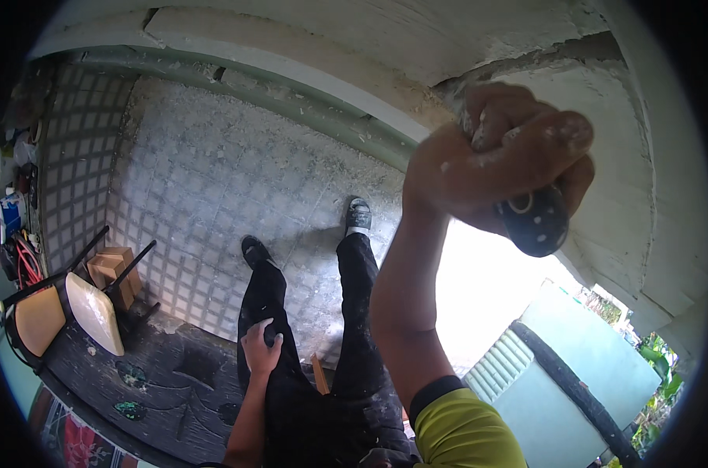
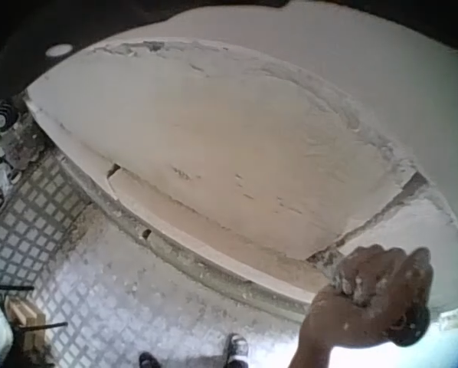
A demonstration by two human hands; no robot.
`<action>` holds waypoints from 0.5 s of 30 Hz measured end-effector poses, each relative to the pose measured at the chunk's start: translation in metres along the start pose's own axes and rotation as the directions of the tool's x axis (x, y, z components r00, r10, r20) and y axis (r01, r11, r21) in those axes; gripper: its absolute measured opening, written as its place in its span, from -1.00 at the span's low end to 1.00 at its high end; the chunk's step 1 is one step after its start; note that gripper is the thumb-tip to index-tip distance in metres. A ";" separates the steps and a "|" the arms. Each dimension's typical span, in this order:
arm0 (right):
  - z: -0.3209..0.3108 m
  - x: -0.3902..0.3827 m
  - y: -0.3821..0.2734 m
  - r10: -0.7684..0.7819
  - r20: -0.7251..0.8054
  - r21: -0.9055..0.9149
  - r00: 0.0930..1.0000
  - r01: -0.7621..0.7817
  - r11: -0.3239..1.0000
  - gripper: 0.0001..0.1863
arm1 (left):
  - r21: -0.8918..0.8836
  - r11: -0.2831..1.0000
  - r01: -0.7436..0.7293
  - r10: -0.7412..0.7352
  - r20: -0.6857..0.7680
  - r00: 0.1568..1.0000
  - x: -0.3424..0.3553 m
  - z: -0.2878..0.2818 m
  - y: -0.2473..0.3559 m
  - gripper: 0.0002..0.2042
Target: The recorder is using a putty knife to scrape and patch cracks in a concrete wall.
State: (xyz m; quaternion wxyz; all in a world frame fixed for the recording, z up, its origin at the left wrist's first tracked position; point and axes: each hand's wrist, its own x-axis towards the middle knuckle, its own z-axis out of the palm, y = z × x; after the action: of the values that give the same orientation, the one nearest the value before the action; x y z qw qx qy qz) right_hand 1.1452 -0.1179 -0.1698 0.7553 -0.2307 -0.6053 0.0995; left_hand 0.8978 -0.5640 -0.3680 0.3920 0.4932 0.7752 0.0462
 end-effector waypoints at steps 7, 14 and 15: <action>0.042 -0.008 0.015 0.122 0.002 0.197 0.993 -0.120 0.973 -0.82 | 0.021 1.000 0.012 -0.012 -0.031 0.999 0.010 -0.009 0.000 -0.54; -0.004 -0.036 -0.123 0.348 -0.014 0.069 0.937 -0.346 0.936 -0.68 | -0.213 0.976 0.037 -0.053 -0.070 0.996 0.023 -0.020 -0.007 -0.62; -0.013 -0.042 -0.138 0.457 0.101 0.159 0.884 -0.467 0.870 -0.68 | -0.339 0.941 0.011 -0.048 -0.102 0.994 0.022 -0.021 -0.010 -0.61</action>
State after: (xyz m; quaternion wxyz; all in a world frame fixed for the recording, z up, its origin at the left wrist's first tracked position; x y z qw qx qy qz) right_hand 1.1291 -0.2590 -0.1436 0.7085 -0.2968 -0.5437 0.3380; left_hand 0.8719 -0.5448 -0.3710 0.4284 0.4039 0.7833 0.1994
